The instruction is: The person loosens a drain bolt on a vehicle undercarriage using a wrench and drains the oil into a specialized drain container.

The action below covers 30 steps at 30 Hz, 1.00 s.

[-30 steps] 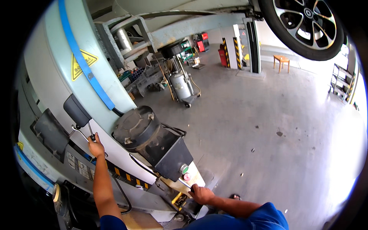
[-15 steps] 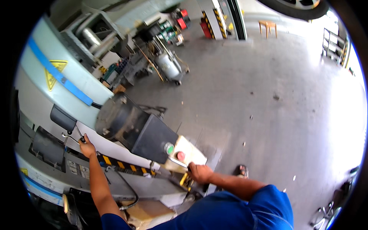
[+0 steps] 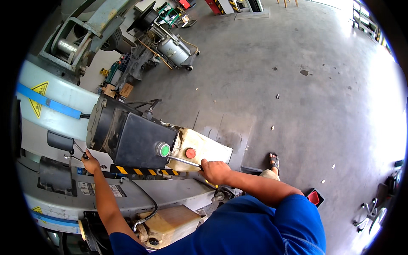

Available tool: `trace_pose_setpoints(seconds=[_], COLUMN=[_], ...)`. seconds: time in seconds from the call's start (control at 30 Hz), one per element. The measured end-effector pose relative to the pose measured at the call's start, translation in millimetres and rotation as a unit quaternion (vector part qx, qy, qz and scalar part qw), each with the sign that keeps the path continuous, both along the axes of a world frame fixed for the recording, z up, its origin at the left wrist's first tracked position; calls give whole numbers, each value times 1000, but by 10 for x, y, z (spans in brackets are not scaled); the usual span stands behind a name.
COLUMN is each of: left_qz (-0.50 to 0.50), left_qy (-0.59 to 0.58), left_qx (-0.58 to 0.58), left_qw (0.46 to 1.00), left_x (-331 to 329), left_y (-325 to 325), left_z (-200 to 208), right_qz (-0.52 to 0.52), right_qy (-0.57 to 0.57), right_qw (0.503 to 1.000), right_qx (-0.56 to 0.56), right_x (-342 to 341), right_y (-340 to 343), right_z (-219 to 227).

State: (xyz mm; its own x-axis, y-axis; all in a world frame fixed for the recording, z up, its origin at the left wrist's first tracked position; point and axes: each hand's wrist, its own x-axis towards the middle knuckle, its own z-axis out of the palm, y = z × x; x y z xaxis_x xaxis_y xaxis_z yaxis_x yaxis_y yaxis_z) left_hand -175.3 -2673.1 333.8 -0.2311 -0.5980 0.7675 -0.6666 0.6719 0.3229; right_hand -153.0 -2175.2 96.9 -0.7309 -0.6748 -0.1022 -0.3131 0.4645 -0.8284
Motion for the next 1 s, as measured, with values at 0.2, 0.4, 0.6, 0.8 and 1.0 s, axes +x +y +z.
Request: trace_pose_setpoints(seconds=[0.2, 0.4, 0.6, 0.8, 1.0], left_qz=[20, 26, 9, -55, -21], left_qy=[-12, -4, -47, -85, -8], left_qx=[-7, -9, -43, -30, 40], left_qw=[1000, 1000, 998, 994, 999], left_x=[30, 28, 266, 849, 700], left_y=[-86, -16, -237, -984, -247], left_z=[-3, 2, 269, 904, 583], right_qz=[0, 1, 1, 39, 61], right_qy=[16, 9, -4, -25, -46], right_qw=[1000, 1000, 1000, 999, 997], right_qx=[-7, 21, 14, 23, 16], right_x=[12, 17, 6, 25, -143], right_y=[-24, -30, -27, -9, 499], right_z=[-77, -50, -57, -56, -252])
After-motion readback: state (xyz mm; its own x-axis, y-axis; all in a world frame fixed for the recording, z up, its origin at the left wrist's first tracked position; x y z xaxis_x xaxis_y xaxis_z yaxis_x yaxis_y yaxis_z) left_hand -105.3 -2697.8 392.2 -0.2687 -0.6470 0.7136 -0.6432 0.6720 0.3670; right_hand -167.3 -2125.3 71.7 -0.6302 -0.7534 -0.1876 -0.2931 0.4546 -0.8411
